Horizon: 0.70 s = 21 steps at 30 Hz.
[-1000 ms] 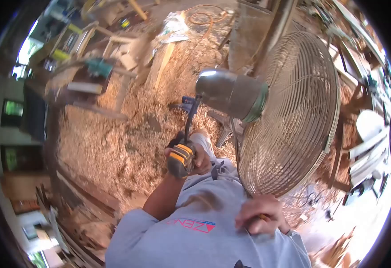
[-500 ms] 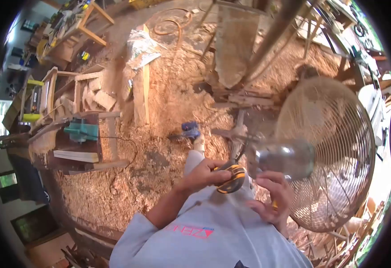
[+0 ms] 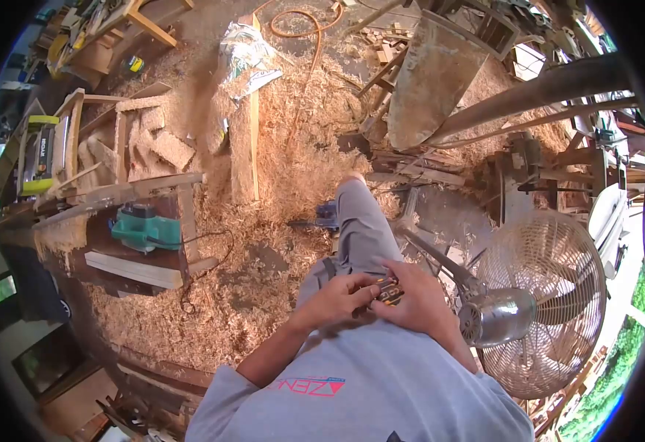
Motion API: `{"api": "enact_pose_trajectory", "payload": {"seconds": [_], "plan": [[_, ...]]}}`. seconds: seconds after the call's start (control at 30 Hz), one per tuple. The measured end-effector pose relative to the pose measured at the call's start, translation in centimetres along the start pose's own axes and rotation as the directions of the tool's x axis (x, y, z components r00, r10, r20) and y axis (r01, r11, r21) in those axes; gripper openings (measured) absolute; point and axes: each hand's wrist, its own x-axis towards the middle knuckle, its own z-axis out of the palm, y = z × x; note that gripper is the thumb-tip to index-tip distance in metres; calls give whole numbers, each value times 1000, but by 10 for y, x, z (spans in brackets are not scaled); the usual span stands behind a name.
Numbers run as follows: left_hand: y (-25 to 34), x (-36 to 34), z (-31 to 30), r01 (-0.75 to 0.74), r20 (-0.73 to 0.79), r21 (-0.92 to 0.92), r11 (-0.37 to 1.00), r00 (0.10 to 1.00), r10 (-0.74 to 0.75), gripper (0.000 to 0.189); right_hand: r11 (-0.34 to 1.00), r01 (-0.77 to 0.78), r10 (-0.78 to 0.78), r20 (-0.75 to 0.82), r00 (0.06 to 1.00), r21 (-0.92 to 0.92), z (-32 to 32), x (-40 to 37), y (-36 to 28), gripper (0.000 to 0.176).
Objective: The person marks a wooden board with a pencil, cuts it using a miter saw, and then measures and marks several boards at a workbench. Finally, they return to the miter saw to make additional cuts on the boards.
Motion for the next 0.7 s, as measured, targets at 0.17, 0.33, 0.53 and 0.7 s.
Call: {"api": "enact_pose_trajectory", "payload": {"seconds": [0.17,0.33,0.53,0.7], "plan": [[49,13,-48,-147,-287,-26,989,949,133,25,999,-9,8,13,1000,40,-6,84,-6,58],[155,31,-146,-264,-502,32,964,830,244,17,968,10,-64,207,976,252,-31,211,-2,41],[308,54,-248,-426,-620,44,904,698,360,17,962,-119,18,380,925,244,-93,273,-1,47],[381,96,-277,-544,-454,96,833,721,523,21,927,-139,81,174,981,348,-130,293,-7,43]]}}
